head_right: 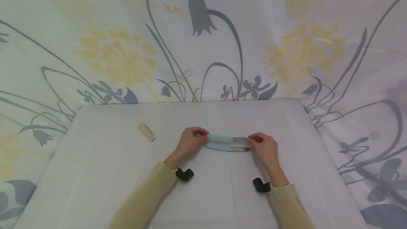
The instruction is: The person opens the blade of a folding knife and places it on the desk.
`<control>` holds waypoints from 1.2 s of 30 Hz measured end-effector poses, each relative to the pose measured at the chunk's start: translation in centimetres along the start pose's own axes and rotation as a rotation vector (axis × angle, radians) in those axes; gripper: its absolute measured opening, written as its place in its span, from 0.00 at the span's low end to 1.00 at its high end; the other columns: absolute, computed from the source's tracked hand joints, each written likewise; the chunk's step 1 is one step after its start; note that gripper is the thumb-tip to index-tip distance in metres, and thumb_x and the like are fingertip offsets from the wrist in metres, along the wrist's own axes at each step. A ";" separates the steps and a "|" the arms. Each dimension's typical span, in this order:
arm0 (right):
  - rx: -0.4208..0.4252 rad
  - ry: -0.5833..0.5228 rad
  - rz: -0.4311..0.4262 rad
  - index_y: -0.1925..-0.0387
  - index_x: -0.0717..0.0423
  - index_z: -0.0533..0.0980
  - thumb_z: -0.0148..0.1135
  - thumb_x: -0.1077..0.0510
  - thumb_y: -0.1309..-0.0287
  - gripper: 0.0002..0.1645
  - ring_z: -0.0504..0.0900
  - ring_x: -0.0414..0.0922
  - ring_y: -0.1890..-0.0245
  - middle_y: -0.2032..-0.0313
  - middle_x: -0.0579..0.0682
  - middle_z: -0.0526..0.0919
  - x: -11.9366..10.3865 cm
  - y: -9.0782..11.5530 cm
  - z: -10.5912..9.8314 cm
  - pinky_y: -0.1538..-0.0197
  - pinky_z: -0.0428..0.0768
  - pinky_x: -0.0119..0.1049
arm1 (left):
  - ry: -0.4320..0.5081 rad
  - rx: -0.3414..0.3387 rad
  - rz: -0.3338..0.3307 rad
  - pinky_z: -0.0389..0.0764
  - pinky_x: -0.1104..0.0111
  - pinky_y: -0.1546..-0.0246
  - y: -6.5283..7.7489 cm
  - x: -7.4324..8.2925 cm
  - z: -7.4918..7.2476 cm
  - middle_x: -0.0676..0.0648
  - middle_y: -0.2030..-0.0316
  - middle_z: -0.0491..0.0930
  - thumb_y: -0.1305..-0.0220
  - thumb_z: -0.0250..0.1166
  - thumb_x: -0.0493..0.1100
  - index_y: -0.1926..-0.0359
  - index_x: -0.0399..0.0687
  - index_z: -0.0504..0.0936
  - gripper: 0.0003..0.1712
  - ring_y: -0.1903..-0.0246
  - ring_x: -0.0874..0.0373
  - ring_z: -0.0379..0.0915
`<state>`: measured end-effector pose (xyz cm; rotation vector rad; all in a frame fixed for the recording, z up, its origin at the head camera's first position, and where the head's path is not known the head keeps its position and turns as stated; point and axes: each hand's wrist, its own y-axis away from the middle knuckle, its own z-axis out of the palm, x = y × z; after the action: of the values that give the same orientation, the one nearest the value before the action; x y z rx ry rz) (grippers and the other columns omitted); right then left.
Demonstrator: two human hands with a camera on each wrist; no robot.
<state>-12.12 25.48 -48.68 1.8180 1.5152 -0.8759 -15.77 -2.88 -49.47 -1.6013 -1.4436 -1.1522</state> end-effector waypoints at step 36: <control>-0.044 0.097 -0.079 0.49 0.58 0.84 0.68 0.56 0.37 0.17 0.81 0.48 0.62 0.55 0.57 0.86 -1.1 -0.1 0.0 0.66 0.76 0.35 | -0.172 0.058 0.042 0.77 0.67 0.62 0.3 0.1 -0.6 0.57 0.65 0.83 0.37 0.69 0.42 0.57 0.53 0.89 0.08 0.67 0.63 0.78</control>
<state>-12.36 24.80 -47.81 1.8024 1.6640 -0.7948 -15.58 -3.40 -49.10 -1.7170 -1.5297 -0.9594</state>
